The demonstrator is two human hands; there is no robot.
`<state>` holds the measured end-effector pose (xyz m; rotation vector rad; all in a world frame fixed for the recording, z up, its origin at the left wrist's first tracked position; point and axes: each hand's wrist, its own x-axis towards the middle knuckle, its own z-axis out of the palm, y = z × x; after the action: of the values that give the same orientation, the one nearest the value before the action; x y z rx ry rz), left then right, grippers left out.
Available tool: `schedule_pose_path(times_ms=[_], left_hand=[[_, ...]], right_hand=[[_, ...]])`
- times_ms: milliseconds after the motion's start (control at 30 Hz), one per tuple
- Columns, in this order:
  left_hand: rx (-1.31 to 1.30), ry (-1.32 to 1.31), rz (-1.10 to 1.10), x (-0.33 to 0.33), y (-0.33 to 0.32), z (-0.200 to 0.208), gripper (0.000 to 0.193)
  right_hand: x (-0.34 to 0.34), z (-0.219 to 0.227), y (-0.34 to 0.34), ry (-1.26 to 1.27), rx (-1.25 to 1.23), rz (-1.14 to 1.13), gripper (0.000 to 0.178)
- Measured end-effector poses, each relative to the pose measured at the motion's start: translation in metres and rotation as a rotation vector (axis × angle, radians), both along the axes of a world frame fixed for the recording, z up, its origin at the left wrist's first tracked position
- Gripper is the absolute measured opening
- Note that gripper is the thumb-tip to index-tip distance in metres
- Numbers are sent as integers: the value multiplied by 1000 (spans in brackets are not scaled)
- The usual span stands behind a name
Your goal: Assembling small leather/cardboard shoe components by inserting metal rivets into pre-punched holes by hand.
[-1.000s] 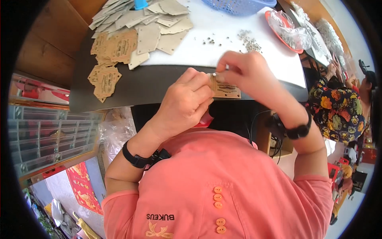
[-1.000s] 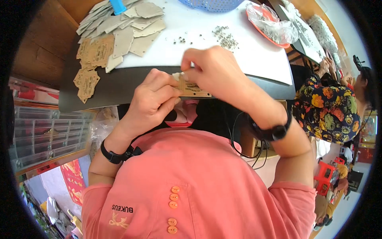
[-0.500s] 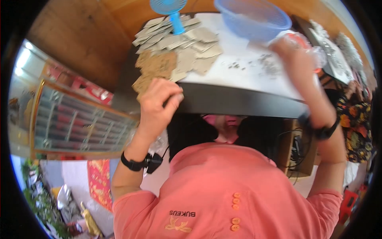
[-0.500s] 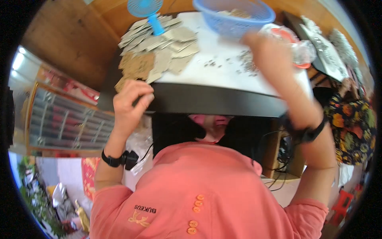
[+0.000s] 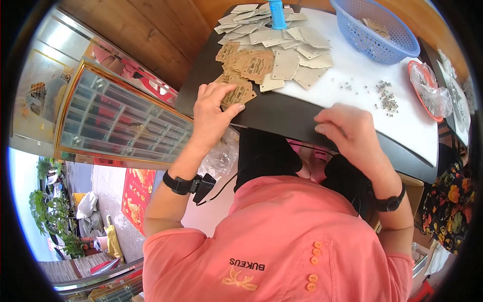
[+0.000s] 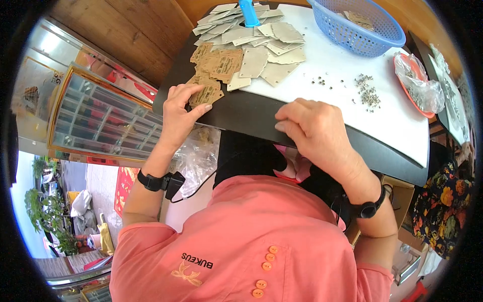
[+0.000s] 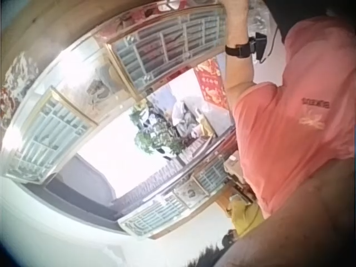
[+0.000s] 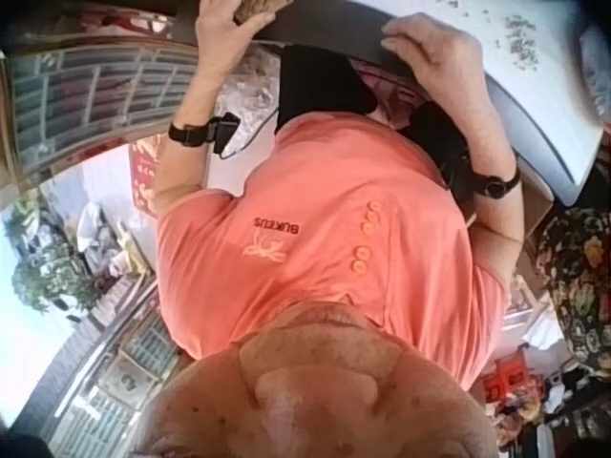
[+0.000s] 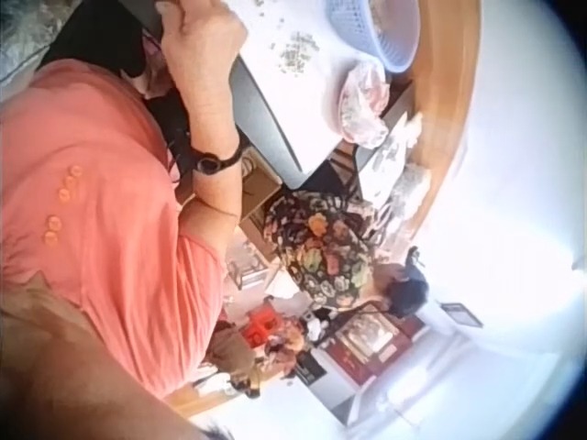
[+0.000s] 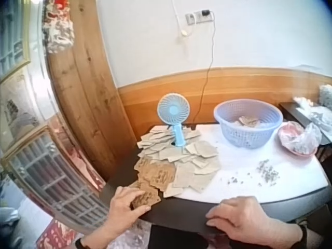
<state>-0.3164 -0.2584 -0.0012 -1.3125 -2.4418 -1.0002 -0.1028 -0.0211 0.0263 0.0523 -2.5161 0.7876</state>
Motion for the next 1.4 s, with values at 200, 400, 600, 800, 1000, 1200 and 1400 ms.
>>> schedule_pose_path(times_ms=[200,400,600,800,1000,1200,1400], left_hand=[[187,86,47,12,6,-4,43],[484,-409,22,7,8,-10,35],[451,-571,57,-10,4,-1,23],[457,-246,122,-12,12,8,11],[682,-1008,-75,57,62,40,12],[236,-723,-334,55,92,27,18],[-92,186,-167,-10,123,21,49]], right_hand=[[15,-6,2,-129,-181,-34,9],[1,-6,-4,-78,-294,-2,8],[-10,-12,-7,12,-314,95,5],[-5,-4,-3,-109,-406,29,9],[-17,1,-20,-47,-1024,20,28],[4,0,6,83,-939,-120,19],[28,-9,30,-62,-655,-282,30]])
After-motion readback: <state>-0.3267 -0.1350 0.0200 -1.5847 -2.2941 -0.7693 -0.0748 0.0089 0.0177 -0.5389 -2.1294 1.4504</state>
